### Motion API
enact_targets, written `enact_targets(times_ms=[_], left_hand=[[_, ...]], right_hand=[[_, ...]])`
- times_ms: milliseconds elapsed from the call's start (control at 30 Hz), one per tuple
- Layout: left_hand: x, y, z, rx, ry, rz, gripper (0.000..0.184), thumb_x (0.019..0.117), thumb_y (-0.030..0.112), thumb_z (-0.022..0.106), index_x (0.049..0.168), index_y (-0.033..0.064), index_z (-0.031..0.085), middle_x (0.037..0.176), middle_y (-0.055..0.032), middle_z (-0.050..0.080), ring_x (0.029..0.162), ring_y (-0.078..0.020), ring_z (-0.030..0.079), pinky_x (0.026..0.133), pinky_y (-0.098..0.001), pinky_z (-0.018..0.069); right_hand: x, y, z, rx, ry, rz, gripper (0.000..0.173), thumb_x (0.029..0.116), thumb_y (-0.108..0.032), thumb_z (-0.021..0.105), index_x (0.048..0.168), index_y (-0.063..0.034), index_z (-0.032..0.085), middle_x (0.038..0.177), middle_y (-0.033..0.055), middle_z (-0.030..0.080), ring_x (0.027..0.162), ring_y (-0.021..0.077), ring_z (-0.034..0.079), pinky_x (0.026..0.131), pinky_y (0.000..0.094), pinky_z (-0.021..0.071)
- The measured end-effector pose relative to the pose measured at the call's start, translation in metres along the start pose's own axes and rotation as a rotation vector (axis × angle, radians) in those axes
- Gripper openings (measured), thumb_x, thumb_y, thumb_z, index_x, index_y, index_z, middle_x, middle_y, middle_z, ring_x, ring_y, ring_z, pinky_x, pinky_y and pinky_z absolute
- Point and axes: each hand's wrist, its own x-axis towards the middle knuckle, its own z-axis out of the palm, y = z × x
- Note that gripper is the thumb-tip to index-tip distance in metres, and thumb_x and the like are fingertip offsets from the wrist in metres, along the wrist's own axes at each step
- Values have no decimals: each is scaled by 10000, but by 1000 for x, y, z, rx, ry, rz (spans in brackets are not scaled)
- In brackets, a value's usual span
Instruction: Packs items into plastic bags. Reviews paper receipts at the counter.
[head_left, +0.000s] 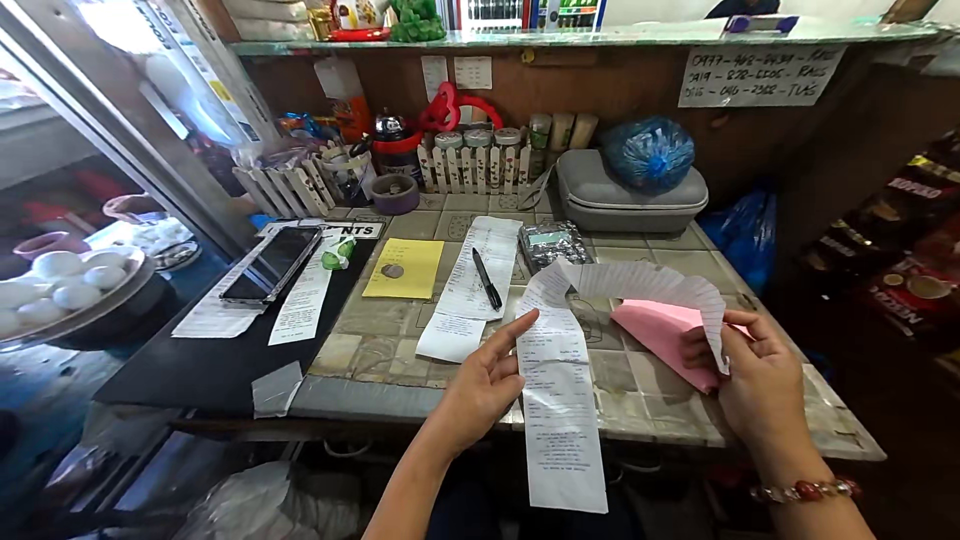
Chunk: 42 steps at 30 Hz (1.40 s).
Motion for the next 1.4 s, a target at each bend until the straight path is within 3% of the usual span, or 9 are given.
enact_targets(times_ms=[233,767,1067,1233,1400], left_hand=[[1,0,1,11,-6,12,822,923,-81,531,1616,304,316,1461,-93,575,1167,-233,675,971,-397,581],[-1,2,2,25,16,-29,809,918,-62,543,1614,289,329,1464,-73,577,1127,-221,687,932,-377,590],[-2,5,3,35,23,-21,781,929,-60,528,1615,260,335,1461,-68,583,1161,-209,677,967,-373,577],[-2,5,4,54,38,-26,771,929,-44,529,1610,266,344,1423,-67,610,1085,-188,695,901,-345,589],[-2,5,4,54,29,-22,781,927,-47,530,1614,271,335,1460,-56,583,1109,-186,689,913,-342,587]], right_hand=[[0,-1,-1,12,1,18,196,1051,-114,474,1203,-92,596,803,30,717,576,115,679,513,259,585],[-1,-2,0,11,-14,-6,181,1060,-128,471,1187,-116,599,820,2,719,596,91,685,524,241,588],[-1,-2,-1,11,-22,-1,191,1058,-132,469,1198,-120,599,834,-2,721,608,87,686,525,236,584],[-2,-4,0,-9,-20,-2,193,1053,-132,478,1201,-131,602,827,-16,717,606,75,680,523,234,583],[-1,-5,0,9,-21,-1,191,1055,-116,475,1192,-129,608,830,-4,722,607,79,684,520,233,582]])
